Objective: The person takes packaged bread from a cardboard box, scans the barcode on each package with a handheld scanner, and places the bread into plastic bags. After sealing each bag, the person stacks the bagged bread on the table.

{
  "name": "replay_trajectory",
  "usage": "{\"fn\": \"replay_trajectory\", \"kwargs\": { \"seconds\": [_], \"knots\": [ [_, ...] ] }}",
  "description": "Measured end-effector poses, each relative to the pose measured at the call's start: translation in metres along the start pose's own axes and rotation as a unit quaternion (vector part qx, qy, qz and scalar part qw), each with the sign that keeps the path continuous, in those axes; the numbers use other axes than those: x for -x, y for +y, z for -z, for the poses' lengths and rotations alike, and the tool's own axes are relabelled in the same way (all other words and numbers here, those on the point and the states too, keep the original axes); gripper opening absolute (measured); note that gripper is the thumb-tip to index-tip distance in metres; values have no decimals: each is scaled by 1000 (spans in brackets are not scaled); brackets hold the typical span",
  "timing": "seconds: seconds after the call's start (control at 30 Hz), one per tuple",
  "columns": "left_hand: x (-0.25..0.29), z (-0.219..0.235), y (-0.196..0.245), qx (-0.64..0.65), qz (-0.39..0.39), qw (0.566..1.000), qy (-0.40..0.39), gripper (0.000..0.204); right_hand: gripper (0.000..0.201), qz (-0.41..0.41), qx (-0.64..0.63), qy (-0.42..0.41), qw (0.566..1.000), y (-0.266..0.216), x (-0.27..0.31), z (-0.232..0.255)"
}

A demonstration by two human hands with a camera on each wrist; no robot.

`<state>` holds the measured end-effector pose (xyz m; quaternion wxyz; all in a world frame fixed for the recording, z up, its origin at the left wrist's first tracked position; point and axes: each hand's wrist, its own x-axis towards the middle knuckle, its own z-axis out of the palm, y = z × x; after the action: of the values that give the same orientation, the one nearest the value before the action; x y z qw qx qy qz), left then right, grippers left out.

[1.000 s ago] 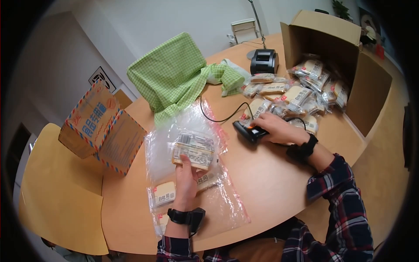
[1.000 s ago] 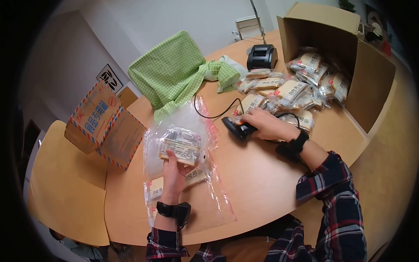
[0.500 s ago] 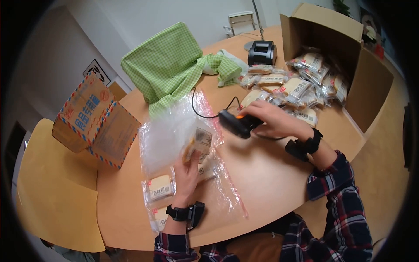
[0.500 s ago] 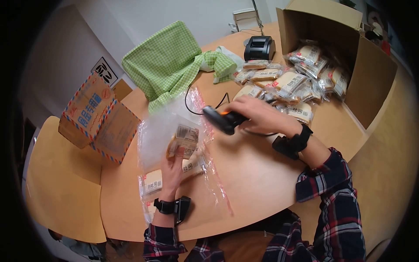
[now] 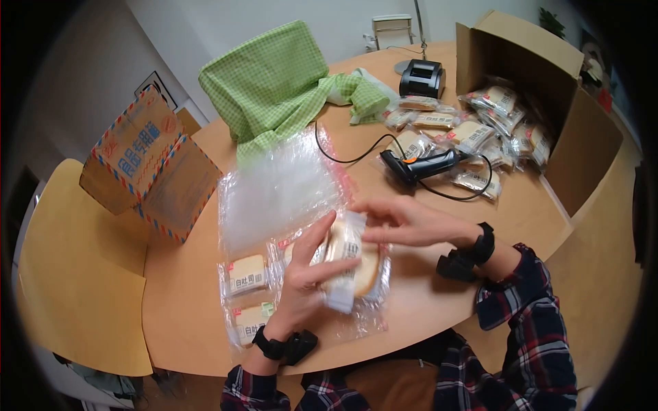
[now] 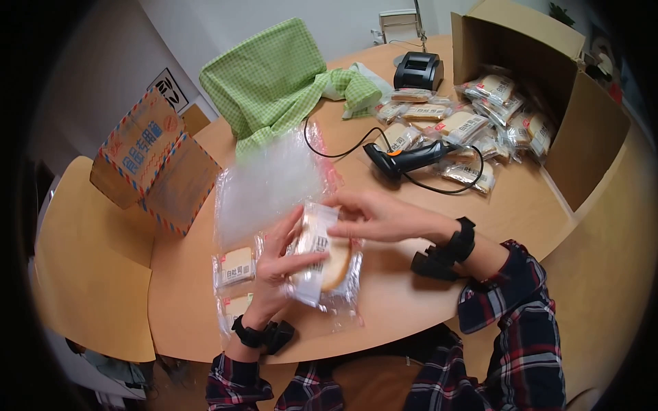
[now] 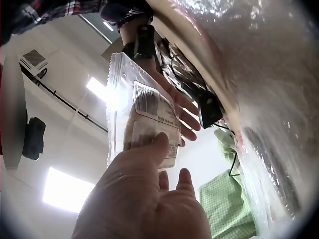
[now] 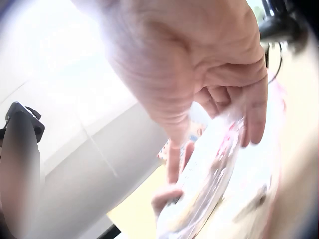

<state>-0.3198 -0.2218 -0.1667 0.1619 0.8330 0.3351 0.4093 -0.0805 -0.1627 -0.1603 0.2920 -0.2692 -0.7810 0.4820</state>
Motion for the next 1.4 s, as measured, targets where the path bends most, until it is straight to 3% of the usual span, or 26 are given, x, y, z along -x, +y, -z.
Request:
{"fn": "replay_trajectory", "kwargs": {
  "seconds": [0.07,0.1,0.13,0.2,0.27,0.33,0.43,0.5,0.53,0.57,0.6,0.67,0.7,0.73,0.8,0.83,0.9,1.07,1.13,1.2,1.3,1.37,1.4],
  "knots": [
    [4,0,11,21,50,998,1,35,43,-53,-28,-36,998,-21,7,3],
    [9,3,15,26,136,990,-6,35,44,-104,-55,-68,991,-26,8,5],
    [15,5,17,30,221,975,-14,36,35,-72,9,-31,997,-24,8,12],
    [35,8,5,-6,205,978,-37,29,27,-90,-20,-29,995,-20,11,31],
    [51,6,-7,-14,239,962,-129,22,23,-124,-51,-39,990,-11,11,43],
    [53,5,-10,31,246,963,-104,17,22,-129,-6,-90,988,-5,5,44],
    [51,7,-8,-40,226,965,-126,12,22,-82,57,-100,990,-4,-6,21],
    [54,9,-4,89,283,955,-12,10,35,-51,62,-101,992,-8,-9,2],
    [54,11,-3,89,282,955,-12,10,43,-17,66,-93,993,-7,-8,-8],
    [54,14,-2,116,285,951,20,8,57,117,190,-55,973,4,-6,-13],
    [56,16,-2,144,287,945,55,7,57,115,191,-59,973,3,3,-18],
    [58,17,-5,133,263,954,49,6,60,22,363,44,930,-11,22,-26],
    [59,16,-6,121,236,963,39,5,59,13,379,34,925,-7,31,-27],
    [58,16,-5,125,237,963,44,5,59,13,382,29,924,-14,41,-34],
    [57,16,-3,128,238,962,34,7,57,-69,403,-101,907,-34,59,-48],
    [58,14,-4,131,240,961,36,7,57,-70,404,-104,906,-32,61,-54],
    [59,10,-5,112,192,975,31,7,55,57,409,-95,906,-23,63,-61],
    [59,9,2,88,160,983,21,8,55,111,390,-138,904,-16,33,-79],
    [60,10,1,78,160,984,24,8,52,144,320,-92,932,-9,20,-92],
    [61,10,2,89,152,984,33,8,50,172,315,-61,931,-15,12,-96],
    [64,10,-1,105,159,981,38,8,49,138,361,-70,920,-16,11,-90],
    [65,7,-3,109,162,980,41,8,49,72,289,-170,939,-14,15,-82],
    [65,5,-4,116,165,979,37,8,49,73,290,-172,938,-14,16,-84]
  ]
}}
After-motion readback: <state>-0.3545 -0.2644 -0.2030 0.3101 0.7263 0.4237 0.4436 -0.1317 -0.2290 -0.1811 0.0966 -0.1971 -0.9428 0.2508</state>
